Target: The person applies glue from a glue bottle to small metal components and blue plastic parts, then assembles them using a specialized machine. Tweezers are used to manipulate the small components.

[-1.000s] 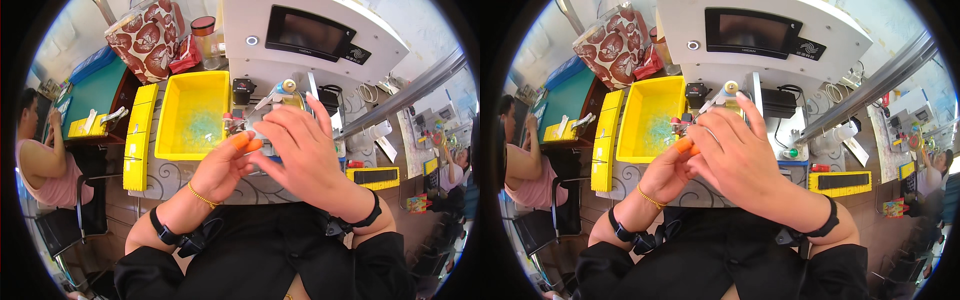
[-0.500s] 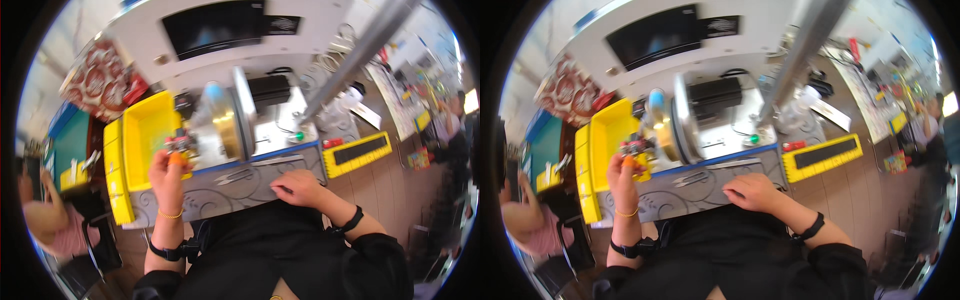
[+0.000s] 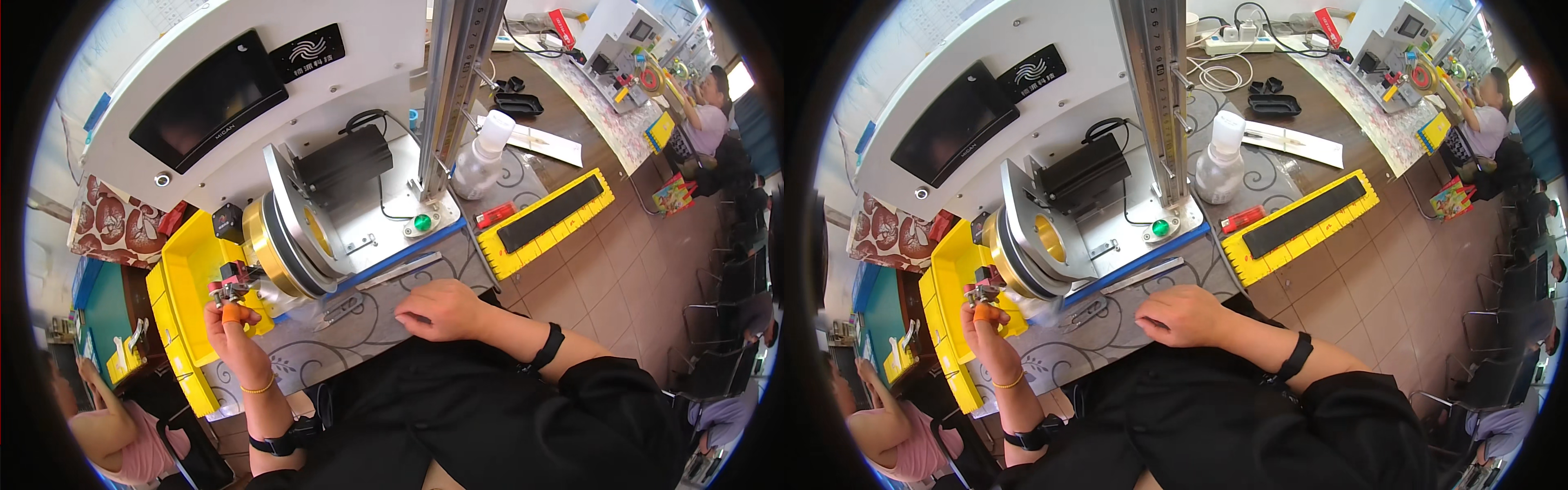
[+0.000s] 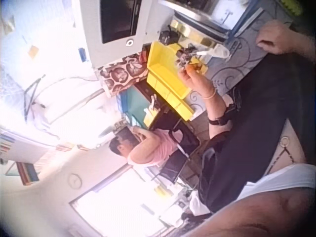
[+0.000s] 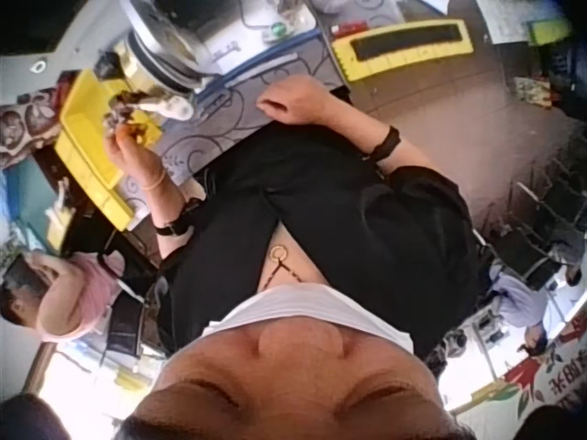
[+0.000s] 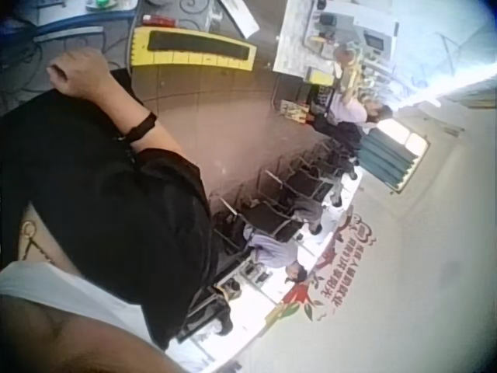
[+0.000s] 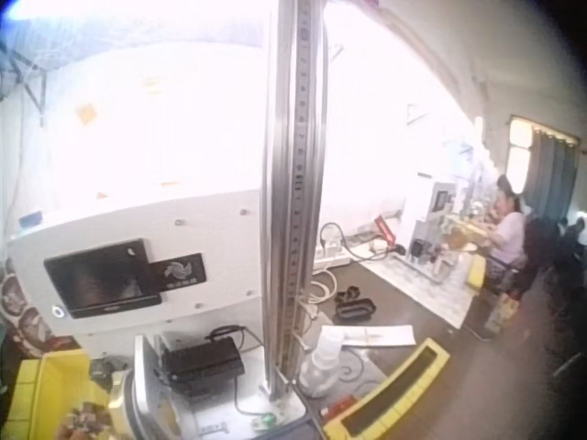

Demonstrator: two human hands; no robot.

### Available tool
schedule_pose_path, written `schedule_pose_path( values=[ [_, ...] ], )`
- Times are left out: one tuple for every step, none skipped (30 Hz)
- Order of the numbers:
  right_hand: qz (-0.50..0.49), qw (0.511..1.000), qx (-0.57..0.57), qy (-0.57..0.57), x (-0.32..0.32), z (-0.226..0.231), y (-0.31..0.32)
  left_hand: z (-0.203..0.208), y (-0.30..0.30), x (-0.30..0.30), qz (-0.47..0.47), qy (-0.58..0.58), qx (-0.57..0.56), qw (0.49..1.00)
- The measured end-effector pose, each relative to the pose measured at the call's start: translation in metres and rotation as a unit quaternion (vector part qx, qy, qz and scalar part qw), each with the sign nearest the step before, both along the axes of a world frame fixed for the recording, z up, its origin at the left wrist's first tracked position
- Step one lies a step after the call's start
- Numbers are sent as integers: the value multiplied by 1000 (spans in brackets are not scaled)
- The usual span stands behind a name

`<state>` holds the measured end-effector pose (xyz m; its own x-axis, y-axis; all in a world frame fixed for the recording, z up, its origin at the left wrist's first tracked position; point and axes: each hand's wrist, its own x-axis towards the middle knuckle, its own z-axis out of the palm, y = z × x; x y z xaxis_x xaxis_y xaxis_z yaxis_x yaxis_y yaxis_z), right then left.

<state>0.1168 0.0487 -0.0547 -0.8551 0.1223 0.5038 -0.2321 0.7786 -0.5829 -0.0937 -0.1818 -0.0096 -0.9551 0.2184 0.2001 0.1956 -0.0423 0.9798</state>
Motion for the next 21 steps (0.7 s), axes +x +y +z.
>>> schedule_pose_path(
  values=[
    [0, 1000, -1, 0, 0, -1, 0, 1, 1, 0, 1, -2, 4, 1000],
    [2, 1000, 5, -1, 0, -2, 0, 2, 2, 1, 2, -5, 8, 1000],
    [4, 1000, 10, -2, 0, -2, 0, 3, 2, 1, 4, -5, 8, 1000],
    [6, 1000, 9, -3, 0, -2, 0, 4, 2, 2, 3, -10, 6, 1000],
    [6, 1000, 8, -9, 1, -1, 1, 5, 2, 2, 2, -15, 5, 1000],
    [5, 1000, 7, -15, 0, -1, 1, 6, 3, 1, 3, -15, 5, 1000],
    [6, 1000, 8, -15, 0, -1, 1, 6, 3, 1, -4, -17, 10, 1000],
    [7, 1000, 6, -13, -1, -1, 2, 6, 3, 1, -12, -19, 14, 1000],
    [8, 1000, 5, -11, -1, -1, 2, 6, 3, 0, -10, -19, 14, 1000],
    [9, 1000, 5, -12, -2, -1, 2, 5, 3, 0, -12, -18, 15, 1000],
    [8, 1000, 6, -12, -2, -1, 2, 5, 3, 0, -14, -17, 16, 1000],
    [7, 1000, 7, -12, -3, -1, 1, 6, 3, 0, -12, -18, 16, 1000],
    [9, 1000, 7, -13, -3, 0, 1, 8, 3, 1, -13, -22, 21, 999],
    [8, 1000, 8, -18, -3, 0, 1, 9, 4, 1, -13, -24, 26, 999],
    [9, 1000, 8, -21, -4, 0, 0, 9, 3, 1, -7, -24, 26, 999],
    [17, 1000, 8, -20, -5, -1, 0, 9, 1, 0, -13, -24, 27, 999],
    [12, 1000, 9, -28, -4, 0, -1, 9, 0, 0, -18, -25, 28, 999],
    [12, 999, 11, -33, -4, 2, -1, 11, 0, 1, -7, -21, 26, 999],
    [25, 999, 8, -28, -5, 3, -1, 11, 1, 2, -12, -28, 34, 999],
    [21, 999, 8, -45, -4, 5, 0, 11, 1, 2, -16, -34, 41, 998],
    [17, 998, 7, -63, -3, 4, 1, 7, 1, 0, -24, -36, 33, 998]
  ],
)
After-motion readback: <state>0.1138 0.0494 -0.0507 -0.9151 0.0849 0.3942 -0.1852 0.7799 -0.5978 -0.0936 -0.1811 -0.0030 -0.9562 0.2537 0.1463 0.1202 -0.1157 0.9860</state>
